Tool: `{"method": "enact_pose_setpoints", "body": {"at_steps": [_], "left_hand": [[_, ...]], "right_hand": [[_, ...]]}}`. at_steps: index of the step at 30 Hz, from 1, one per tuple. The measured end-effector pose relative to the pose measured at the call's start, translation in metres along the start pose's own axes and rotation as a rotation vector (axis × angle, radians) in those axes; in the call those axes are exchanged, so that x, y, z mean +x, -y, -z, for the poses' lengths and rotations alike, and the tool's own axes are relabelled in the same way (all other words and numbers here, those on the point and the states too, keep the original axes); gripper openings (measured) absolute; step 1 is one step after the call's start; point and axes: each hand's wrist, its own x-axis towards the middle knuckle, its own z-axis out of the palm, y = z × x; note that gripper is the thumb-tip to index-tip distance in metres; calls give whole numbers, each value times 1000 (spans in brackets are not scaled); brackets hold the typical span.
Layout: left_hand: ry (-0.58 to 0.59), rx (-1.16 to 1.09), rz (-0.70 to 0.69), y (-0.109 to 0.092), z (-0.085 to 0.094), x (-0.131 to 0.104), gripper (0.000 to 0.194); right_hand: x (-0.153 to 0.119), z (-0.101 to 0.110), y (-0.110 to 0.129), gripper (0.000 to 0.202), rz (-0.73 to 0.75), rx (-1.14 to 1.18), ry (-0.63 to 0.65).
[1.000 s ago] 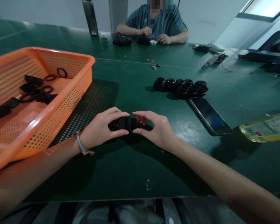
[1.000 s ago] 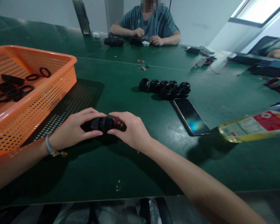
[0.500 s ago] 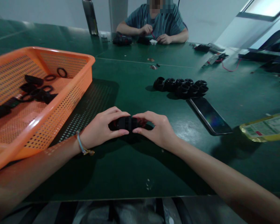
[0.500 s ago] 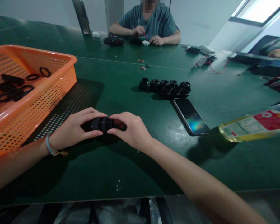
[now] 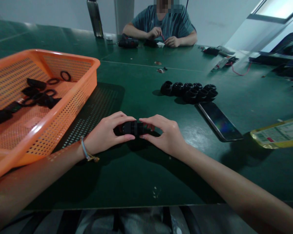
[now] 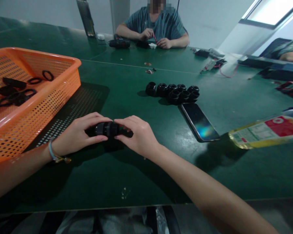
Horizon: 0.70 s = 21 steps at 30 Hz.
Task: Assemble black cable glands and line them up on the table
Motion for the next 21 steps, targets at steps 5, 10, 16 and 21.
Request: {"method": "enact_pose_setpoints", "body": {"at_steps": [5, 10, 16, 21], "left_hand": [[-3, 5, -15, 1, 0, 0, 40], [0, 10, -22, 0, -1, -1, 39], [8, 8, 1, -1, 0, -1, 39], [2, 6, -12, 0, 0, -1, 39]], "right_hand": [[1, 1, 3, 27, -20, 0, 13], [1, 2, 2, 26, -25, 11, 26], [1, 1, 2, 25, -48, 10, 37], [1, 2, 2, 25, -61, 31, 45]]}}
